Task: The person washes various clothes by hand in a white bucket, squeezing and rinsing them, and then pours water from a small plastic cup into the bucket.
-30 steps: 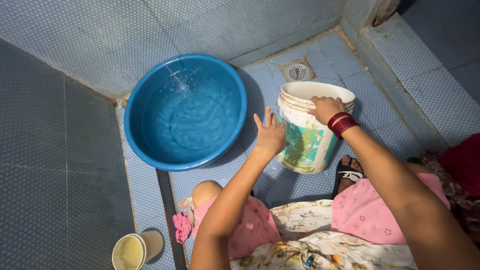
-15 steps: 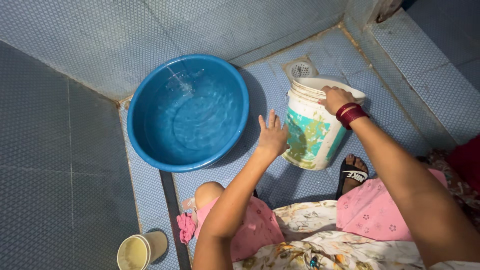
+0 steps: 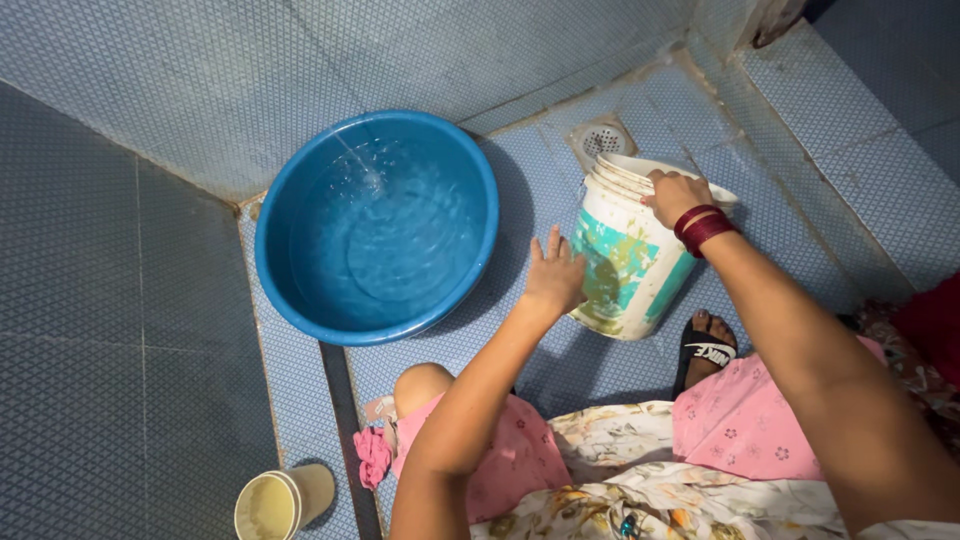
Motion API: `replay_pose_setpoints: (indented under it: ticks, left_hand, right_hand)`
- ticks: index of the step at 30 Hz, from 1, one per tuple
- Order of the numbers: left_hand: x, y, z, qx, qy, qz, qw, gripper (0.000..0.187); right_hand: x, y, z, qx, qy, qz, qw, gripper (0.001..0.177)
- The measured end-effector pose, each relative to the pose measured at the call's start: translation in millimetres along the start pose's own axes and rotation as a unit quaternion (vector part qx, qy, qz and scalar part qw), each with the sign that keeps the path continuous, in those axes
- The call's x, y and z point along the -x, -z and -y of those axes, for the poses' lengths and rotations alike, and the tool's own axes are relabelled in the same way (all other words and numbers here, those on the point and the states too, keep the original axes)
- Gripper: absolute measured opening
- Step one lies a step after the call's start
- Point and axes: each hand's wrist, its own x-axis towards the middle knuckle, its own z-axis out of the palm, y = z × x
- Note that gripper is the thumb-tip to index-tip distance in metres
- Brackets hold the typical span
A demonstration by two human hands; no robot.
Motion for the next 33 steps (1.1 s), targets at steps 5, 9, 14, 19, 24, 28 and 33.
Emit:
replay_pose_setpoints:
  ticks: [5, 9, 14, 19, 24, 28, 33]
  left_hand:
    - [4.0, -1.1, 3.4, -0.009, 0.0, -0.002, 1.0, 0.08]
    - [4.7, -0.1, 1.5, -0.016, 0.003, 0.008, 1.0, 0.084]
    - [3.1, -0.8, -2.6, -0.013, -0.002, 0.029, 0.999, 0.084]
    - [3.0, -2.5, -4.1, -0.023, -0.002, 0.035, 0.999, 0.084]
    - [-0.7, -7.6, -4.3, -0.036, -0.001, 0.022, 0.999, 0.085]
    - [-2.8, -10.1, -3.1, -0.039, -0.016, 0.022, 0.999, 0.079]
    - [-0.8, -14.3, -5.8, -0.038, -0.024, 0.031, 0.999, 0.078]
  right_hand:
    - [-1.7, -1.6, -3.2, -0.008, -0.003, -0.01, 1.0, 0.04]
    - [-3.4, 0.1, -1.1, -0.007, -0.007, -0.009, 1.0, 0.039]
    - [-6.6, 0.0, -4.4, -0.025, -0.006, -0.017, 1.0, 0.041]
    - [-10.4, -6.1, -13.4, -0.069, 0.011, -0.044, 0.997, 0.04]
    - [-16.5, -8.6, -21.4, -0.103, -0.02, -0.041, 0.994, 0.037]
    - [-23.6, -11.0, -32.0, -0.12, -0.048, -0.027, 0.991, 0.039]
    - [-36.1, -21.8, -50.5, -0.116, -0.063, -0.03, 0.991, 0.039]
